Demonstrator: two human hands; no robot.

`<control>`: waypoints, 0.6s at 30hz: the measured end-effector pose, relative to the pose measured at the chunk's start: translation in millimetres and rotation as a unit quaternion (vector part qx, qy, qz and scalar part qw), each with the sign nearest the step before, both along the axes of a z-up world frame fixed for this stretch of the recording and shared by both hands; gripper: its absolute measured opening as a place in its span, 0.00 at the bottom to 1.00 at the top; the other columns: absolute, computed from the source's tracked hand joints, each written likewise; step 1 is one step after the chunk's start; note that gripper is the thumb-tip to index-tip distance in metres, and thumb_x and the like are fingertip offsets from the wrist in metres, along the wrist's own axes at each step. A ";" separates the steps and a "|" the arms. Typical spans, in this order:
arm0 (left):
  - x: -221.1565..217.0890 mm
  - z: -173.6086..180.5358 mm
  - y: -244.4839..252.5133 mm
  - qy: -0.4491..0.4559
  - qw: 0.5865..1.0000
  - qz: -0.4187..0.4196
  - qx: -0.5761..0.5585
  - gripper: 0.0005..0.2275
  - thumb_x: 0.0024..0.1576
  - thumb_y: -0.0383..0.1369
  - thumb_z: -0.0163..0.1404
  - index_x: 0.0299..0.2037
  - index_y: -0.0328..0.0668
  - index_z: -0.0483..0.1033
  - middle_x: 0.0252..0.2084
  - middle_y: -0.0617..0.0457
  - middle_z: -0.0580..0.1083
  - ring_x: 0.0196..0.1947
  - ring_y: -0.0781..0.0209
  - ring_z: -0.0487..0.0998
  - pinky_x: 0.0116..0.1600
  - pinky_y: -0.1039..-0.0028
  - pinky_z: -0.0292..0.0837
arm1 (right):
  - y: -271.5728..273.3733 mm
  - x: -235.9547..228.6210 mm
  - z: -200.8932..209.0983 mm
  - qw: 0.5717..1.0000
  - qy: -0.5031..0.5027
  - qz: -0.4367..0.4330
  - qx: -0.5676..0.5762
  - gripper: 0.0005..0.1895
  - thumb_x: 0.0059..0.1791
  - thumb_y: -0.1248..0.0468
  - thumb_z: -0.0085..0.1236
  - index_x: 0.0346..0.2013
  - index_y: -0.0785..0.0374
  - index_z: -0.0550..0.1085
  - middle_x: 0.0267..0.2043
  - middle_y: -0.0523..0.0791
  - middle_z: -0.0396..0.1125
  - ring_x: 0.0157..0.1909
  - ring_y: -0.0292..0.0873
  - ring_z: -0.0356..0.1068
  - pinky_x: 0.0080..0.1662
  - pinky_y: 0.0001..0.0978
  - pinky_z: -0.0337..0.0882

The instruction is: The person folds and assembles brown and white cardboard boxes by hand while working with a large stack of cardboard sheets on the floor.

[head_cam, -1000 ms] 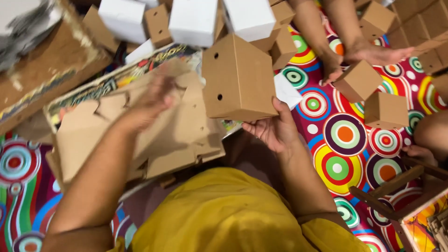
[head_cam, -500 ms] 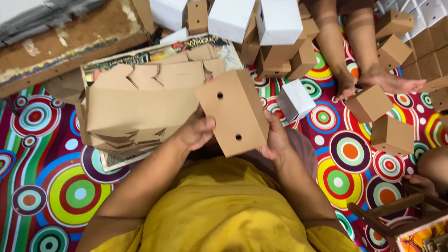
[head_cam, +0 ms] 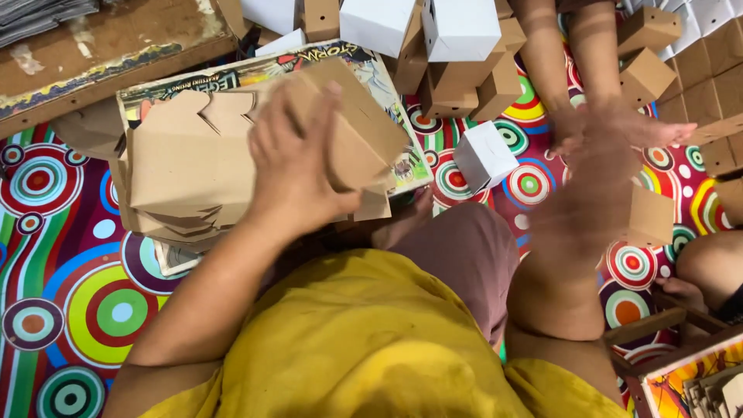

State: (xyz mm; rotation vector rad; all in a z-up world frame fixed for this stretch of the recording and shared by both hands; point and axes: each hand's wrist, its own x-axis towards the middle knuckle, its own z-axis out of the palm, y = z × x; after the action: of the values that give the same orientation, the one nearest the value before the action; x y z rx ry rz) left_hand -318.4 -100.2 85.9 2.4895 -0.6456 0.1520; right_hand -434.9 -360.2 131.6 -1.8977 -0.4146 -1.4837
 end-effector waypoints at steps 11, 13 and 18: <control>49.9 -98.1 -5.6 0.050 0.965 -0.124 0.225 0.66 0.25 0.51 0.68 0.79 0.62 0.38 0.71 0.27 0.53 0.70 0.30 0.50 0.65 0.40 0.38 | 77.5 83.4 -165.5 0.920 0.189 0.119 -0.323 0.07 0.51 0.61 0.62 0.42 0.59 0.81 0.49 0.48 0.74 0.54 0.59 0.72 0.54 0.54 0.73; 57.0 -96.0 -1.0 0.074 0.966 -0.126 0.214 0.66 0.26 0.50 0.68 0.79 0.60 0.37 0.71 0.26 0.53 0.71 0.30 0.50 0.66 0.40 0.39 | 79.1 94.2 -180.0 0.920 0.201 0.130 -0.309 0.08 0.50 0.61 0.61 0.42 0.59 0.81 0.50 0.48 0.74 0.55 0.59 0.72 0.56 0.52 0.73; 29.8 -57.5 23.4 0.096 0.979 -0.106 0.146 0.66 0.33 0.46 0.73 0.79 0.54 0.35 0.75 0.22 0.46 0.76 0.24 0.42 0.68 0.25 0.30 | 72.3 96.7 -168.4 0.897 0.274 0.179 -0.297 0.14 0.51 0.57 0.61 0.45 0.63 0.80 0.52 0.54 0.73 0.57 0.64 0.71 0.56 0.54 0.72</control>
State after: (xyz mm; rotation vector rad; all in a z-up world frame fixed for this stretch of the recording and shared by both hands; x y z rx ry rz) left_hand -288.5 -76.9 28.3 2.6437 -0.8990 -0.2786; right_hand -338.2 -287.8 -36.8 -2.4247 -0.9586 -0.5573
